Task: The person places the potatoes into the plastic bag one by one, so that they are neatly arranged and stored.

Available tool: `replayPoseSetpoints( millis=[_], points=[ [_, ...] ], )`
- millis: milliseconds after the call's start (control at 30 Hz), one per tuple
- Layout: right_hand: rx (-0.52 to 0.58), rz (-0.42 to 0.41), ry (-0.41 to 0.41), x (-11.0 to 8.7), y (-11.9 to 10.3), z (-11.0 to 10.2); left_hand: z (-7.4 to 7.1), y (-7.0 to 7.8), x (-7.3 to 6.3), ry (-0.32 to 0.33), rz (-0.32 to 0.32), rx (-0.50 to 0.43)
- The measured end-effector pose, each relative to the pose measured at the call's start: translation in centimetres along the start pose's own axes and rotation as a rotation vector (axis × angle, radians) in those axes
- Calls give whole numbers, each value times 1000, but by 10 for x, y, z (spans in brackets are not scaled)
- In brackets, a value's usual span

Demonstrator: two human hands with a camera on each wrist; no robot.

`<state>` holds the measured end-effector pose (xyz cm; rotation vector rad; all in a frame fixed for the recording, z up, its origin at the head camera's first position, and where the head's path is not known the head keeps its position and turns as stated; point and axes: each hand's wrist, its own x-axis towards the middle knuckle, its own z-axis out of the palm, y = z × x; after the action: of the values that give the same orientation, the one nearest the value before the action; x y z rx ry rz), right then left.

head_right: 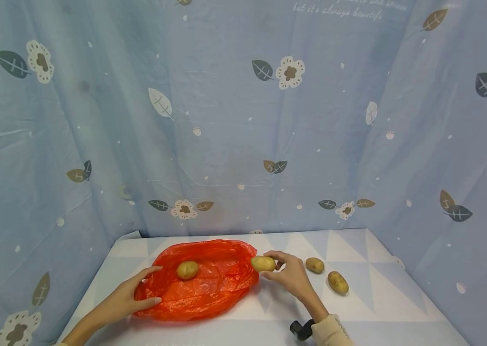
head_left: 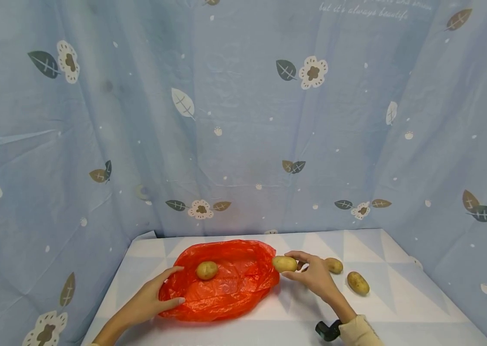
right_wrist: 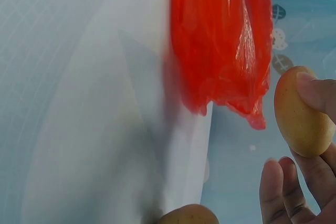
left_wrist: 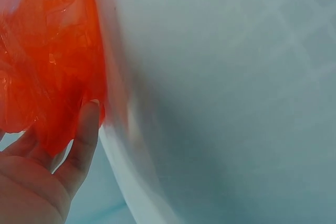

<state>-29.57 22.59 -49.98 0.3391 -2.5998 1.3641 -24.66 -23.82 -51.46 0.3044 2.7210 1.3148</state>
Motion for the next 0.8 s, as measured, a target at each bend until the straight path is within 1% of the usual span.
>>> replayPoseSetpoints(
  millis=[200,333,533,800],
  points=[
    [14,-9,-22,0,-5,10,0,-2,2,-5,23,1],
    [19,-23,-45,2,-9,16,0,-2,2,-6,14,0],
    [11,-27,-47,4,-16,23,0,-1,3,-8,5,-4],
    [42,-63,-83,7,-23,38,0,-1,3,-6,11,-10]
  ],
)
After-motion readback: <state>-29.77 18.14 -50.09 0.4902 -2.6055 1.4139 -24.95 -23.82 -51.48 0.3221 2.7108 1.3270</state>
